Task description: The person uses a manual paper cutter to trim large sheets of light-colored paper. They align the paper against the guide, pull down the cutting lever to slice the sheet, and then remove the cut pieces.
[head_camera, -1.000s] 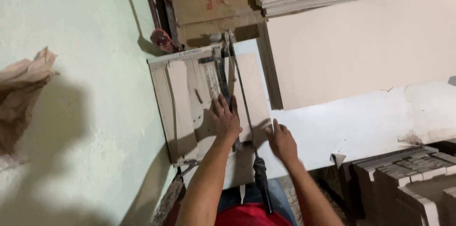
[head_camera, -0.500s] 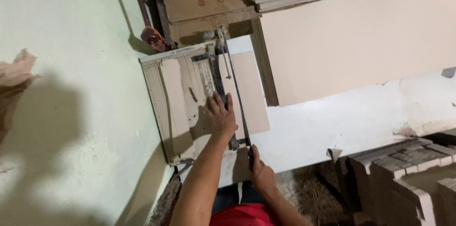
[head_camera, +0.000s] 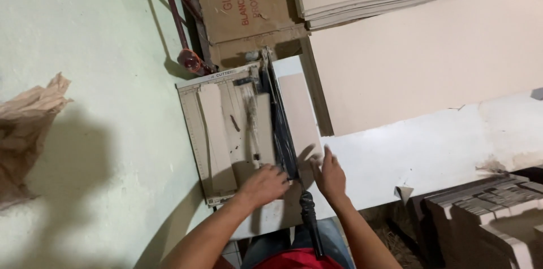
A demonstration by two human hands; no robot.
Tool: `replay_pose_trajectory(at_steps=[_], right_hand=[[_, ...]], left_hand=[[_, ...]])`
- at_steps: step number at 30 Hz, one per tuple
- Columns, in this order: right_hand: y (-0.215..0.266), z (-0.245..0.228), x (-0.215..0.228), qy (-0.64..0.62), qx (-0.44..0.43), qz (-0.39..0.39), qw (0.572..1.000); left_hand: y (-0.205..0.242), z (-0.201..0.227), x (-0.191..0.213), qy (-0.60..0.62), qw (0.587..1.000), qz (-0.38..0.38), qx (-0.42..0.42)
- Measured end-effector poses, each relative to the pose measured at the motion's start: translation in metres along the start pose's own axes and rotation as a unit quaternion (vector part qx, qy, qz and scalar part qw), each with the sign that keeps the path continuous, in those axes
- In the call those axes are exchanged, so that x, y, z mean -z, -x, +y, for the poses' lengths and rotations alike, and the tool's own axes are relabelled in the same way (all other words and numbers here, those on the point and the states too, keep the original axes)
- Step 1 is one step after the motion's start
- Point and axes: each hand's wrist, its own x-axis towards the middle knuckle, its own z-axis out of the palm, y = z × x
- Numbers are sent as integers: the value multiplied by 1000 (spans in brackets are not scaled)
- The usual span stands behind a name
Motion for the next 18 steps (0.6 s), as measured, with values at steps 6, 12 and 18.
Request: replay_pose_trajectory(at_steps=[6, 12, 18], right_hand=[[-36, -26, -20, 150, -30, 44, 987], [-75, 2, -55, -14, -40, 50, 998], [-52, -28, -45, 77, -34, 102, 991]], left_hand=[[58, -65, -28, 75, 971, -213, 74], [76, -76, 0, -3, 975, -191, 115], [34, -73, 61, 160, 892, -157, 393]])
